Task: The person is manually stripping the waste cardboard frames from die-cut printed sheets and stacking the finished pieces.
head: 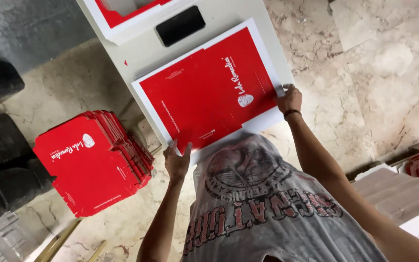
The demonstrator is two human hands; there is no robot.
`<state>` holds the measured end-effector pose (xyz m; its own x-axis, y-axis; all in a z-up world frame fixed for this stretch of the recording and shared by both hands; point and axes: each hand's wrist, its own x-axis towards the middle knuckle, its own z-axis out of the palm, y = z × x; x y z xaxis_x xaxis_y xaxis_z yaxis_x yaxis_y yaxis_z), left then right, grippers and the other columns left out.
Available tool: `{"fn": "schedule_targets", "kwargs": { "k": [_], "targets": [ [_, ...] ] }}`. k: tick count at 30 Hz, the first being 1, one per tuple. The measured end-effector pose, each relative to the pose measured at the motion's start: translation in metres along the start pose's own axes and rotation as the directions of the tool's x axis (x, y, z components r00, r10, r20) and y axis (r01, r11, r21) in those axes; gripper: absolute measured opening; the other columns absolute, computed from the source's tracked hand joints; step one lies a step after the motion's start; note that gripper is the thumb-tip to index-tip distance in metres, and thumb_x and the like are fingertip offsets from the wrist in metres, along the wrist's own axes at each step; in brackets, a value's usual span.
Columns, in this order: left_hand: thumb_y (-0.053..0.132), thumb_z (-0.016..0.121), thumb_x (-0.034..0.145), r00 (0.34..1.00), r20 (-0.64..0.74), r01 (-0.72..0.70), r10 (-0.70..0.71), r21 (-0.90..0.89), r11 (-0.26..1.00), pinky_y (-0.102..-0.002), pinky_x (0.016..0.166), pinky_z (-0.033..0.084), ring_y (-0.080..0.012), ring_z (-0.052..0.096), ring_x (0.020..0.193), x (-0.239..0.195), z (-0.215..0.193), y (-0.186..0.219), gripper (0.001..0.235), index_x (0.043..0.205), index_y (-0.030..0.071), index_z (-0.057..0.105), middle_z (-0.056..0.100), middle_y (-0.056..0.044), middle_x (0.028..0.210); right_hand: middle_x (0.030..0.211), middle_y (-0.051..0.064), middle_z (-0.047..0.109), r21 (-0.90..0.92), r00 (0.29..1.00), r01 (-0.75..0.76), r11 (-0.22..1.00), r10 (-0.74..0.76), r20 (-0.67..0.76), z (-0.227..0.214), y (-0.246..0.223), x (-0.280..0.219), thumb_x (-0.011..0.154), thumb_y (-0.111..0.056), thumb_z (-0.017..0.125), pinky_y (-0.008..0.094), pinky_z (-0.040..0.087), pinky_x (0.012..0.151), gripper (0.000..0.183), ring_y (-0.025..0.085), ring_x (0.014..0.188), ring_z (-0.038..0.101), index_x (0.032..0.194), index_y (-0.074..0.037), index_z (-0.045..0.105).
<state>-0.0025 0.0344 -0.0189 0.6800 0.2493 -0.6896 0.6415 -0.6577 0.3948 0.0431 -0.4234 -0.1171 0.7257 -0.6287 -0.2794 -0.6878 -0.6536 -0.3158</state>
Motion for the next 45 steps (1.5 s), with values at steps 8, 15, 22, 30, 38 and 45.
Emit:
{"fn": "schedule_targets", "kwargs": {
  "k": [8, 15, 22, 30, 38, 45],
  "targets": [
    [0.068, 0.07, 0.087, 0.998, 0.065, 0.008, -0.003, -0.075, 0.997, -0.05, 0.117, 0.042, -0.0424, 0.054, 0.136, -0.002, -0.009, -0.002, 0.08, 0.152, 0.023, 0.054, 0.045, -0.014, 0.151, 0.094, 0.012, 0.075, -0.109, 0.997, -0.017, 0.994, 0.025, 0.07, -0.005, 0.013, 0.025, 0.065, -0.043, 0.089, 0.049, 0.058, 0.089, 0.059, 0.037, 0.101, 0.071, 0.116, -0.017, 0.074],
    [0.067, 0.068, 0.088, 0.997, 0.051, -0.048, 0.052, -0.085, 0.995, -0.054, 0.117, 0.042, -0.0459, 0.052, 0.137, -0.005, -0.008, -0.008, 0.081, 0.152, 0.021, 0.053, 0.044, -0.018, 0.152, 0.086, 0.008, 0.076, 0.001, 0.993, -0.089, 0.996, 0.089, 0.072, 0.008, 0.028, 0.032, 0.072, -0.043, 0.088, 0.044, 0.058, 0.09, 0.057, 0.034, 0.099, 0.073, 0.119, -0.014, 0.071],
    [0.063, 0.067, 0.09, 0.994, 0.023, -0.1, 0.103, -0.103, 0.99, -0.054, 0.114, 0.045, -0.0466, 0.054, 0.135, -0.006, -0.009, -0.01, 0.077, 0.152, 0.019, 0.054, 0.045, -0.02, 0.15, 0.102, 0.02, 0.076, -0.082, 0.962, -0.126, 0.989, 0.142, 0.235, -0.05, -0.026, 0.026, 0.068, -0.032, 0.092, 0.042, 0.06, 0.081, 0.059, 0.039, 0.097, 0.073, 0.121, -0.014, 0.074],
    [0.046, 0.066, 0.097, 0.988, -0.055, -0.154, 0.147, -0.159, 0.975, -0.054, 0.108, 0.05, -0.0465, 0.061, 0.126, 0.009, -0.001, -0.038, 0.064, 0.151, 0.013, 0.054, 0.052, -0.023, 0.143, 0.106, 0.023, 0.071, 0.243, 0.917, -0.118, 0.963, 0.011, 0.399, -0.09, -0.027, 0.018, 0.074, -0.023, 0.094, 0.045, 0.059, 0.078, 0.076, 0.036, 0.098, 0.07, 0.14, -0.007, 0.059],
    [0.012, 0.069, 0.09, 0.928, -0.333, -0.27, 0.166, -0.298, 0.916, -0.047, 0.084, 0.064, -0.0374, 0.074, 0.099, 0.032, 0.035, -0.071, 0.06, 0.149, 0.008, 0.054, 0.067, -0.02, 0.123, 0.099, 0.007, 0.069, 0.317, 0.591, -0.653, 0.687, 0.201, 0.781, -0.06, 0.032, 0.0, 0.081, -0.045, 0.084, 0.046, 0.062, 0.076, 0.063, 0.029, 0.083, 0.07, 0.12, -0.001, 0.063],
    [0.043, 0.069, 0.095, 0.982, -0.189, -0.071, -0.005, -0.396, 0.916, -0.049, 0.096, 0.057, -0.0387, 0.068, 0.114, 0.058, 0.031, -0.099, 0.062, 0.148, 0.013, 0.057, 0.07, -0.018, 0.124, 0.082, 0.019, 0.065, 0.581, 0.756, -0.473, 0.662, -0.034, 0.654, -0.045, 0.011, -0.049, 0.09, -0.034, 0.081, 0.043, 0.055, 0.042, 0.046, 0.035, 0.06, 0.066, 0.113, 0.005, 0.069]
  ]
}}
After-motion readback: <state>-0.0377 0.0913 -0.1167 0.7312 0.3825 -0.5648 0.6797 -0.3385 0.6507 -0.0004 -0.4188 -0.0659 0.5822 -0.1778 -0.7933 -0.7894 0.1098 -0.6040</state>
